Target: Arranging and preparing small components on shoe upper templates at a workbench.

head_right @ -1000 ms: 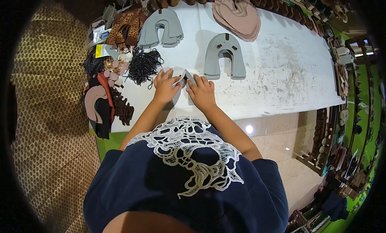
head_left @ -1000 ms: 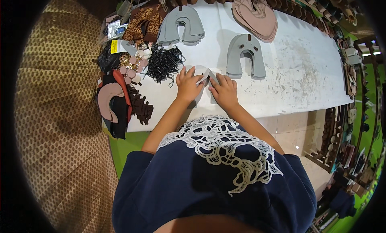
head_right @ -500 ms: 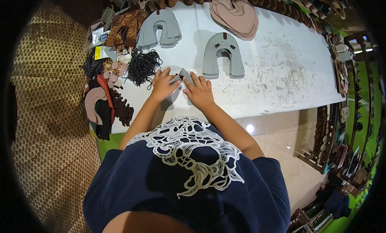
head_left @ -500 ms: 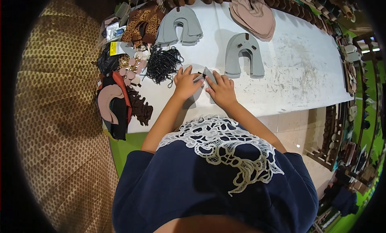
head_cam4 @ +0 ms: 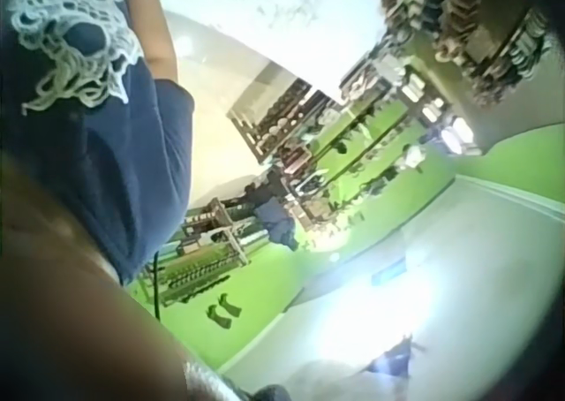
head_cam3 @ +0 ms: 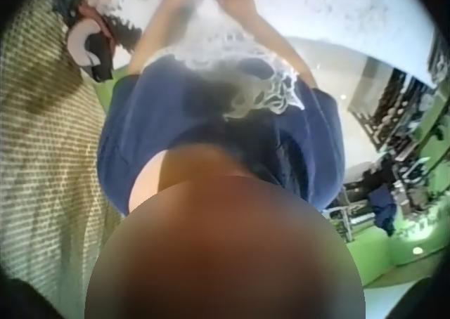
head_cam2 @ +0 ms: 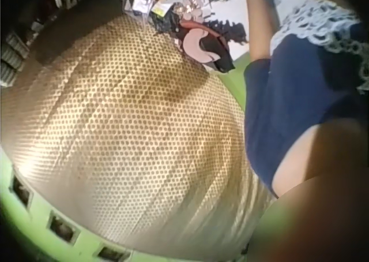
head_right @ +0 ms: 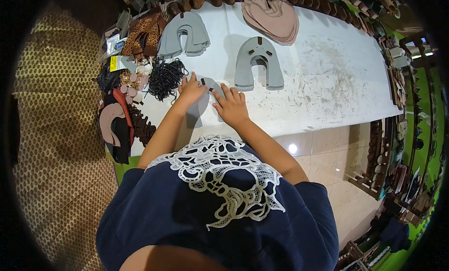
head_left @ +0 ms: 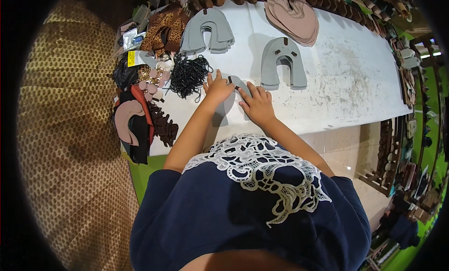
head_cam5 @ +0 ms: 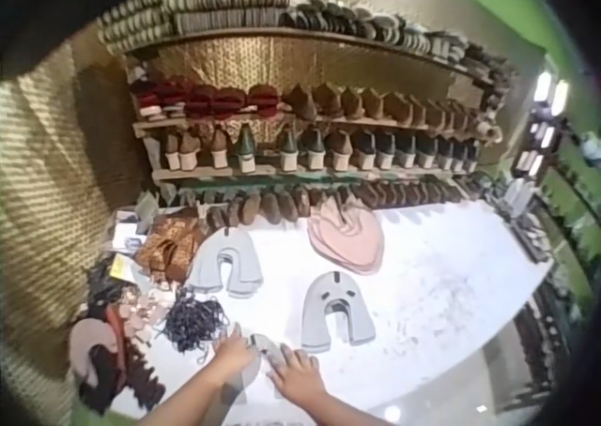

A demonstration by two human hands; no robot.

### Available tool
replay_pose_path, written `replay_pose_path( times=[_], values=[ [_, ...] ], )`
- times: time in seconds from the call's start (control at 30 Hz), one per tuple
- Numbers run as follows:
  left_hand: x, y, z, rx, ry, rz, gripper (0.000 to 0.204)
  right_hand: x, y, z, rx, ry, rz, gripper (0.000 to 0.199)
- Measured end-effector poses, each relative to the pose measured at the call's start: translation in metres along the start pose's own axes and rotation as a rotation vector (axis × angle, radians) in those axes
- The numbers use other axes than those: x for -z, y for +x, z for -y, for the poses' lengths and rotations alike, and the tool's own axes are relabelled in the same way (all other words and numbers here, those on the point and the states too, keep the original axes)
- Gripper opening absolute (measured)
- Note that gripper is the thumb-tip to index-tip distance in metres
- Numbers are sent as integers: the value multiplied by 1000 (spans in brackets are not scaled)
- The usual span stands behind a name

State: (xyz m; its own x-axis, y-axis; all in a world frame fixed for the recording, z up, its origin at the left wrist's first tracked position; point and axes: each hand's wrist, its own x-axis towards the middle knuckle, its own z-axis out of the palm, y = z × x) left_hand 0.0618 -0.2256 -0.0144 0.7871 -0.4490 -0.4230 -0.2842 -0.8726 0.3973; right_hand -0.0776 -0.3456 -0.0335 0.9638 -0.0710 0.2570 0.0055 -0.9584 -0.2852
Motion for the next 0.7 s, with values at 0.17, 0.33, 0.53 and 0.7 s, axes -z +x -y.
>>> replay_pose_path(
  times=[0.17,0.33,0.53,0.7],
  values=[
    [0,0,1,-6,27,-34,42,-1,1,0,-1,11,-12,45],
    [4,-3,4,-55,74,-102,40,-1,1,0,21,-8,-26,45],
    [2,-2,7,-65,108,-160,38,1,1,0,-23,49,-18,44],
    [1,-5,7,-70,117,-210,35,1,1,1,-11,16,-45,43]
  ],
)
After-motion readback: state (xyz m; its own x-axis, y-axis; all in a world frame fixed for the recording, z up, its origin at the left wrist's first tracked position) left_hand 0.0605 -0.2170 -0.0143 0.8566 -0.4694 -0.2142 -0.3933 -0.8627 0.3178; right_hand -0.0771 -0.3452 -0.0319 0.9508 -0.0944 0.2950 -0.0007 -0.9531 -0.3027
